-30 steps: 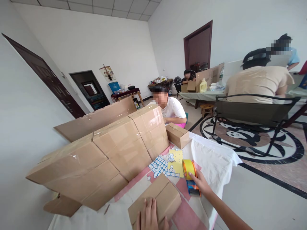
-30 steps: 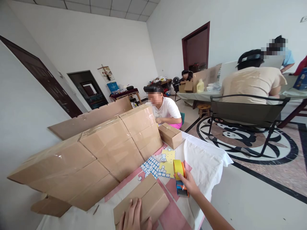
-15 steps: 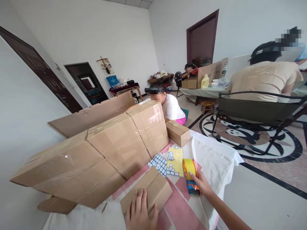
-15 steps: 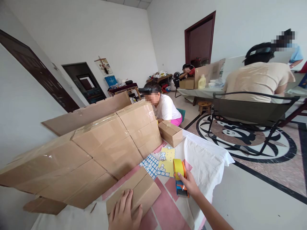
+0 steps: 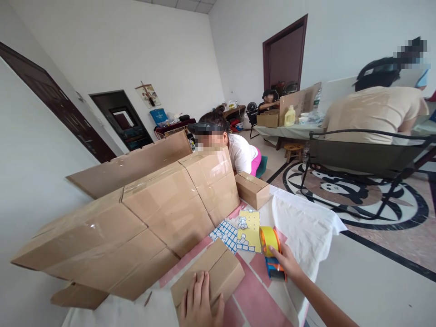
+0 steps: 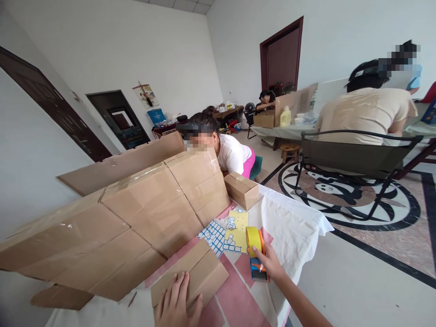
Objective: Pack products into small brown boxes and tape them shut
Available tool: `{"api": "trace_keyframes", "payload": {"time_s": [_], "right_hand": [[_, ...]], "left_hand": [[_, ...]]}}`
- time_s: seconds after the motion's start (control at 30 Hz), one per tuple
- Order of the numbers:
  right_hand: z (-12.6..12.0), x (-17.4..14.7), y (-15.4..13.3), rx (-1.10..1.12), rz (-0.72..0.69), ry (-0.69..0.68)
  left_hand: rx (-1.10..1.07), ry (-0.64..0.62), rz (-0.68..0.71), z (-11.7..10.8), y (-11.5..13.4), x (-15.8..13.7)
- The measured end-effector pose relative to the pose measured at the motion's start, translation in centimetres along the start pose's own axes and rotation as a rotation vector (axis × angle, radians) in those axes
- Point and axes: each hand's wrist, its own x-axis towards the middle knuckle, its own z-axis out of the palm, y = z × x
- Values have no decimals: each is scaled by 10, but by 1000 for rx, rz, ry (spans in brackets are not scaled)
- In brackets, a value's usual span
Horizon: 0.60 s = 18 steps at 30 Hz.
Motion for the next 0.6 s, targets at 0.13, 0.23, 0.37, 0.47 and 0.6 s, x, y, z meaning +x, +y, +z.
{"api": "trace_keyframes", "payload": {"time_s": [0.13, 0.23, 0.37, 0.47, 0.6], "right_hand": [[2, -1, -4, 17, 10, -23], [8, -11, -15, 12, 16, -37], [20, -39, -41, -47, -10, -79], [30, -65, -65, -11, -21, -89], [37, -91, -76, 82, -14, -94]], "left_hand": [[-16, -62, -53, -3, 3, 2], [-21, -183, -125, -10, 4, 7], [-69, -254, -187, -23, 9, 16], [-234, -124, -171, -31, 26, 19], [-719, -76, -149, -31, 77, 11]]}}
